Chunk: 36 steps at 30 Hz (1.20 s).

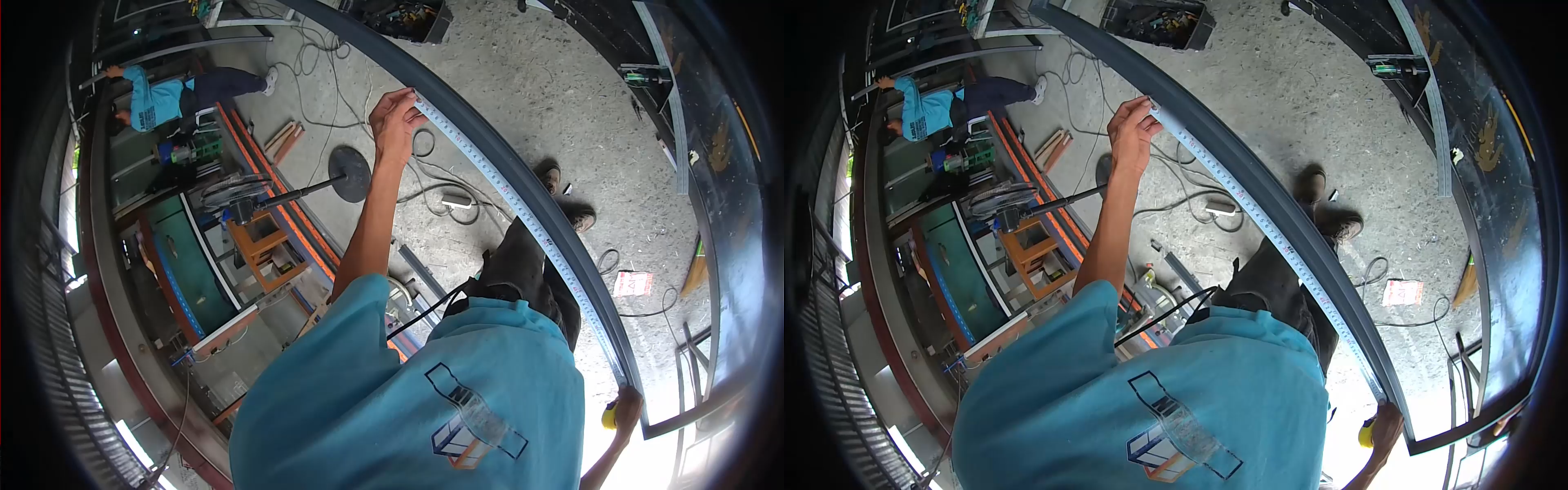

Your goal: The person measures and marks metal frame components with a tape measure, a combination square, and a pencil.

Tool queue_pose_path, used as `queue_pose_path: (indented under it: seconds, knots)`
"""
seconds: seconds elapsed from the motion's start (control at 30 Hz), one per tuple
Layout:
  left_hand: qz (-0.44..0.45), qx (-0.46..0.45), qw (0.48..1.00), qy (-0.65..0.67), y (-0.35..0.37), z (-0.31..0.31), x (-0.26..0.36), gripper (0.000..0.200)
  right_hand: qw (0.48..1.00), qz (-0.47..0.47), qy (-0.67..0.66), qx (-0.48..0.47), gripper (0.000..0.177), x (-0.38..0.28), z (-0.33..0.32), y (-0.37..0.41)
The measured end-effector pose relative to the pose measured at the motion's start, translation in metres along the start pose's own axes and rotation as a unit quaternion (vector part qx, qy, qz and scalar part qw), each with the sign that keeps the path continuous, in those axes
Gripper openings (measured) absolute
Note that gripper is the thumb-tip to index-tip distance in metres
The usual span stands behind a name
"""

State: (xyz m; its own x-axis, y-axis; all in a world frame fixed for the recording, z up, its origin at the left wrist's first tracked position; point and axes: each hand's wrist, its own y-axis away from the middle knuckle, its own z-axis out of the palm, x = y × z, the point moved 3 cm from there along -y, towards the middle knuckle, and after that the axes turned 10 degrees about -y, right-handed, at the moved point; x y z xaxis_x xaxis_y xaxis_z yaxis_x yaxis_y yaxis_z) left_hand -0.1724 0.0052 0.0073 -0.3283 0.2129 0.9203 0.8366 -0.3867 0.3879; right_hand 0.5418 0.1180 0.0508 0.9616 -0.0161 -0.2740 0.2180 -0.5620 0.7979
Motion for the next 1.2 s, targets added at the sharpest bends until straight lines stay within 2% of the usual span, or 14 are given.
queue_pose_path:
  seconds: [0.17, 0.4, 0.63, 0.73, 0.83, 0.87, 0.9, 0.93, 0.97, 1.0, 1.03, 1.1, 1.2]
  knots:
    - [-0.012, 0.001, 1.000, 0.002, 0.003, 0.001, 0.003, 0.012, 0.998, 0.040, -0.018, -0.042, 0.034, -0.012, -0.008, -0.001]
    - [-0.020, -0.004, 1.000, 0.023, -0.002, 0.001, 0.003, 0.012, 0.999, 0.032, -0.016, -0.030, 0.035, -0.014, -0.009, 0.000]
    - [-0.028, -0.019, 0.999, 0.008, -0.007, 0.002, 0.003, 0.005, 0.997, 0.075, -0.026, -0.019, 0.037, -0.028, -0.011, 0.003]
    - [0.001, -0.035, 0.999, 0.003, -0.009, 0.000, 0.003, 0.004, 0.999, 0.030, 0.024, 0.025, 0.036, -0.037, -0.013, 0.009]
    - [0.007, -0.033, 0.999, 0.013, -0.015, -0.005, -0.002, 0.005, 0.999, 0.030, 0.004, 0.027, 0.035, -0.012, -0.004, 0.003]
    - [0.004, -0.034, 0.999, -0.003, -0.017, -0.007, -0.001, 0.006, 0.995, -0.033, 0.089, 0.009, 0.037, 0.015, 0.007, -0.004]
    - [0.014, -0.042, 0.999, -0.016, -0.025, -0.016, -0.007, 0.007, 0.999, 0.027, 0.033, -0.007, 0.041, -0.018, -0.002, -0.001]
    - [-0.004, -0.041, 0.998, -0.043, -0.030, -0.020, -0.009, 0.007, 0.998, 0.048, -0.019, -0.036, 0.041, -0.035, -0.010, 0.004]
    - [-0.010, -0.050, 0.998, -0.041, -0.043, -0.028, -0.015, 0.007, 0.997, -0.021, 0.078, -0.008, 0.042, -0.003, 0.003, 0.000]
    - [-0.027, -0.052, 0.998, -0.031, -0.056, -0.039, -0.018, 0.009, 0.999, -0.002, 0.045, -0.006, 0.041, -0.013, -0.004, 0.003]
    - [-0.027, -0.080, 0.996, -0.002, -0.065, -0.042, -0.020, 0.011, 0.998, 0.065, 0.018, 0.000, 0.033, -0.033, -0.017, 0.006]
    - [-0.031, -0.056, 0.997, -0.039, -0.058, -0.033, -0.011, 0.015, 0.993, 0.112, -0.015, -0.020, 0.030, -0.033, -0.016, 0.007]
    - [-0.043, -0.055, 0.997, -0.020, -0.068, -0.041, -0.017, 0.017, 0.994, 0.102, -0.020, 0.013, 0.028, -0.035, -0.016, 0.007]
